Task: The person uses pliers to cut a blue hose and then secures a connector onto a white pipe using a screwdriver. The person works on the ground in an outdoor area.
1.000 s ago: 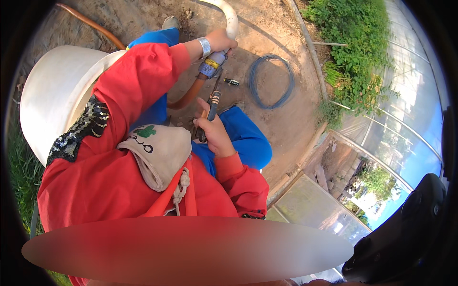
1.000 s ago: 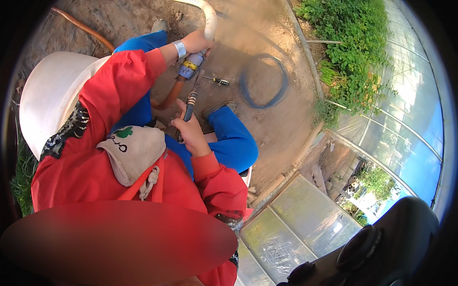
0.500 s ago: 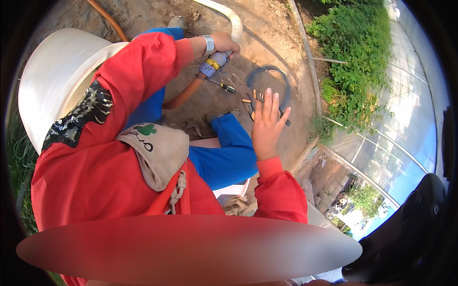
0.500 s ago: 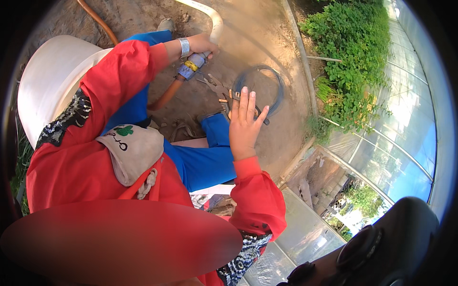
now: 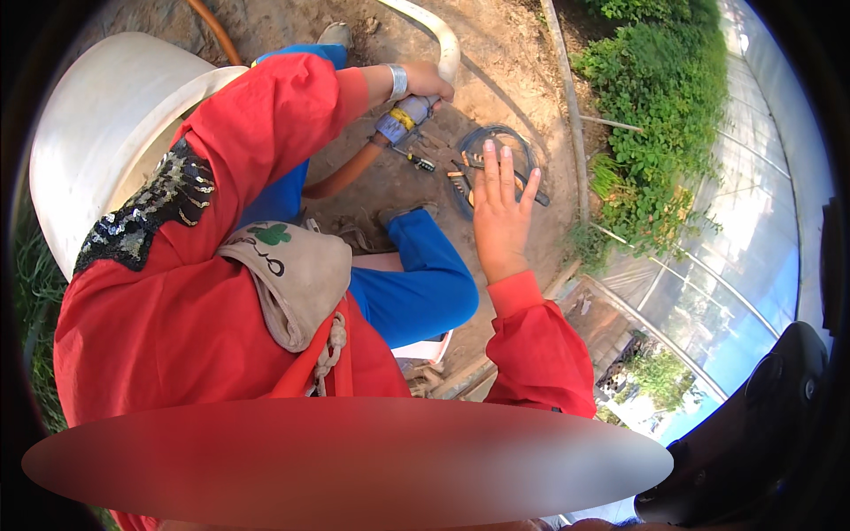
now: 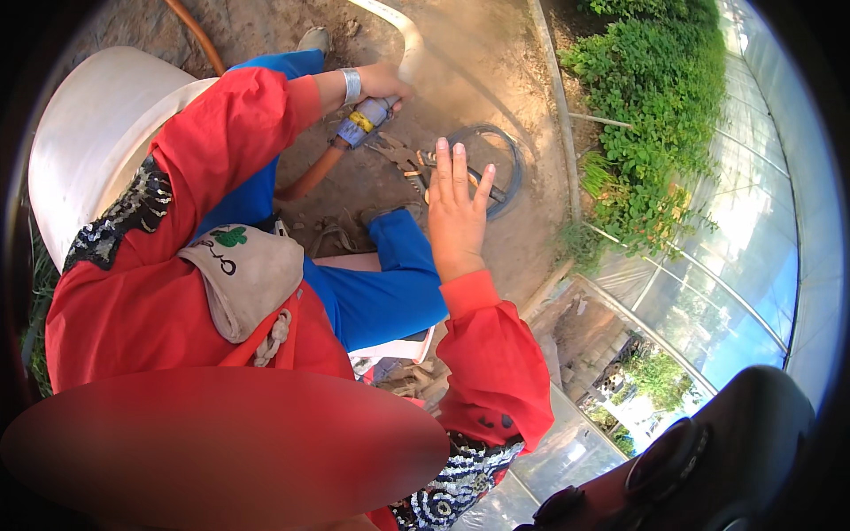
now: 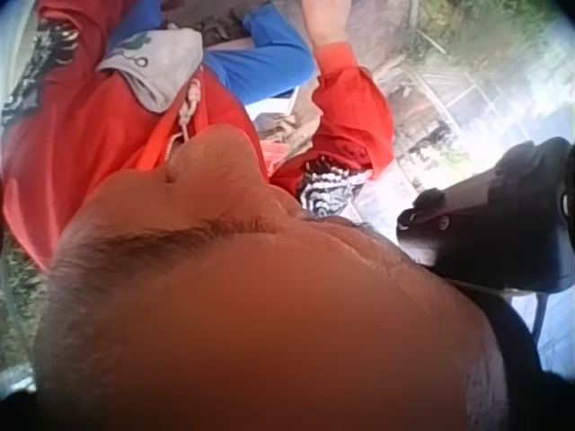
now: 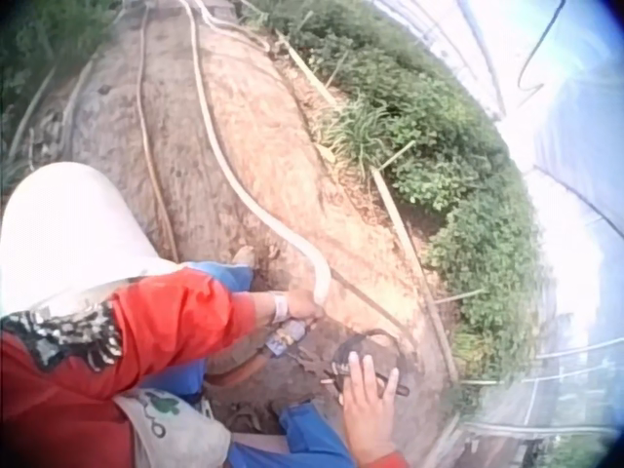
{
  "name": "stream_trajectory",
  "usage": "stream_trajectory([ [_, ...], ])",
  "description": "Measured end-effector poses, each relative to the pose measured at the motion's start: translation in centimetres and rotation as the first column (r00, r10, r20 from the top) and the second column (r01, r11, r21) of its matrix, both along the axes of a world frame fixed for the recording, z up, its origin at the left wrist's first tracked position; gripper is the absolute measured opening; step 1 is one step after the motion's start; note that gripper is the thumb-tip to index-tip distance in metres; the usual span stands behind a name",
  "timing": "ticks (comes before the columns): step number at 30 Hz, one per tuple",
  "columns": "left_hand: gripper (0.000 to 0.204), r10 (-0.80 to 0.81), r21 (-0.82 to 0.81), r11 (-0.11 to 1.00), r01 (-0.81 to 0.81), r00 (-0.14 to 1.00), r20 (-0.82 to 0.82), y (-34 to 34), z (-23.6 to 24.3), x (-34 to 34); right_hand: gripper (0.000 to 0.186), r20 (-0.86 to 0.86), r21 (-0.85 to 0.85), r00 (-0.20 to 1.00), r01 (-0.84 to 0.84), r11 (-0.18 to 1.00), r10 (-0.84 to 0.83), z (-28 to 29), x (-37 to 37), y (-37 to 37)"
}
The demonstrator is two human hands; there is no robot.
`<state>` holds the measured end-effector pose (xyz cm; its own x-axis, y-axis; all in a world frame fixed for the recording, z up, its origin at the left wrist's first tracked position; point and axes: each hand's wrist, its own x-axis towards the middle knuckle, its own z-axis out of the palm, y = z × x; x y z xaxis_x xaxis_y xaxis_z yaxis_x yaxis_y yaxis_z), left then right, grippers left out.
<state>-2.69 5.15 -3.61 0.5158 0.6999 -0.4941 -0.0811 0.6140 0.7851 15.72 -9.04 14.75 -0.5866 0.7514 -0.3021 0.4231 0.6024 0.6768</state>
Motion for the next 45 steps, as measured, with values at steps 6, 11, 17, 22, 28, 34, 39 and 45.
stream_trajectory([
  [6,0.019,0.017,-0.008,1.0,-0.017,1.0,0.001,-0.1,0.0,0.0,0.039,0.01,0.017,1.0,-0.011,1.0,0.011,0.0,0.1,0.0],
  [11,0.018,0.032,0.003,0.999,-0.032,0.999,0.01,-0.2,0.2,-0.1,0.041,0.016,0.008,0.999,0.032,0.999,-0.032,-0.8,0.1,-0.4],
  [17,0.017,-0.012,0.001,1.0,0.012,1.0,0.0,-0.2,-0.3,0.2,0.041,0.134,-0.049,0.991,0.003,0.999,0.004,0.9,-1.7,-0.8],
  [22,0.018,-0.093,0.065,0.993,0.101,0.988,-0.121,-0.4,-0.2,0.3,0.044,0.349,-0.117,0.93,-0.083,0.99,0.119,2.8,-4.5,0.8],
  [28,0.019,-0.047,0.079,0.995,0.055,0.994,-0.101,-0.5,0.5,-0.4,0.039,0.079,-0.179,0.996,0.052,0.982,-0.038,2.9,-3.3,1.1],
  [34,0.018,-0.058,0.136,0.987,0.079,0.987,-0.152,-0.5,1.1,-0.6,0.051,-0.054,-0.845,0.528,0.428,0.321,-0.848,4.9,1.1,1.9],
  [39,0.016,0.018,0.198,0.98,0.016,0.985,-0.173,-0.9,1.3,-0.3,0.052,0.24,-0.943,0.347,0.304,-0.133,-0.907,4.1,0.9,1.7],
  [45,0.016,0.019,0.18,0.984,0.007,0.99,-0.142,-0.9,1.0,-0.1,0.05,0.053,-0.974,0.423,0.223,0.048,-0.905,3.1,0.6,0.5],
])
